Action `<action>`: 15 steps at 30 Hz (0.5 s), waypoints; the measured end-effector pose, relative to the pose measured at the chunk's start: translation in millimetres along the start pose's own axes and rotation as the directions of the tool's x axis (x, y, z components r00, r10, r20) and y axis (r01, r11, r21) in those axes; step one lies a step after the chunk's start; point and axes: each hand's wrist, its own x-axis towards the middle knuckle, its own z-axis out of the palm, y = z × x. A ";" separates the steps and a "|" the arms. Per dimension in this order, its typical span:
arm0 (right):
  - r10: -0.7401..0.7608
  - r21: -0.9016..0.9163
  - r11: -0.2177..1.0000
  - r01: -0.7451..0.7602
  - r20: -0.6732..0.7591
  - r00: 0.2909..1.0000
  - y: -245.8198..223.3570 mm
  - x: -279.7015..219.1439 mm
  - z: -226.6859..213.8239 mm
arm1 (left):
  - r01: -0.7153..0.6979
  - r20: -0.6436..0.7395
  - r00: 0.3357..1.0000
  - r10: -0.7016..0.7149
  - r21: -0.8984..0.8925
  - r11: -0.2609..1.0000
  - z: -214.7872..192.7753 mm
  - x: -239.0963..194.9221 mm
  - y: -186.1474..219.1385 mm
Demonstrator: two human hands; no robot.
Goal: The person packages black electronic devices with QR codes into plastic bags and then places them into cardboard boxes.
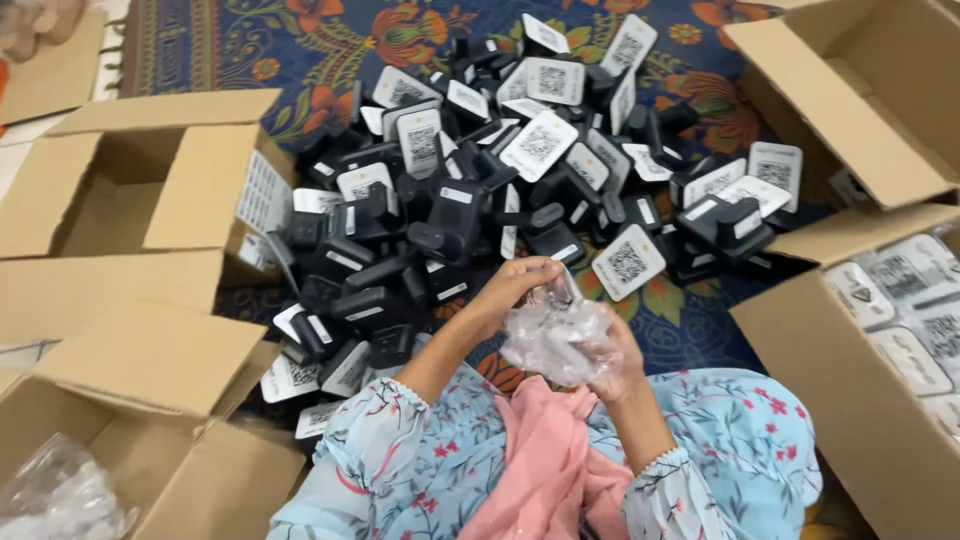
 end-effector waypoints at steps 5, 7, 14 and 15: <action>0.114 0.230 0.970 -0.080 -0.137 0.984 12.7 -8.3 23.3 | 0.027 0.103 0.995 -0.015 -0.115 0.993 6.0 25.0 -70.3; 0.129 0.278 0.957 -0.087 -0.136 0.982 1.7 0.6 -3.7 | 0.080 0.069 0.995 -0.075 -0.061 0.995 50.1 29.7 -93.9; -0.238 0.134 0.970 0.203 0.367 0.899 -10.9 9.5 60.0 | 0.276 -0.099 0.959 -0.265 0.114 0.954 40.8 16.2 -195.6; -0.168 0.139 0.982 0.128 0.331 0.929 -12.1 6.2 63.6 | 0.304 -0.126 0.949 -0.288 0.134 0.943 36.0 21.6 -202.8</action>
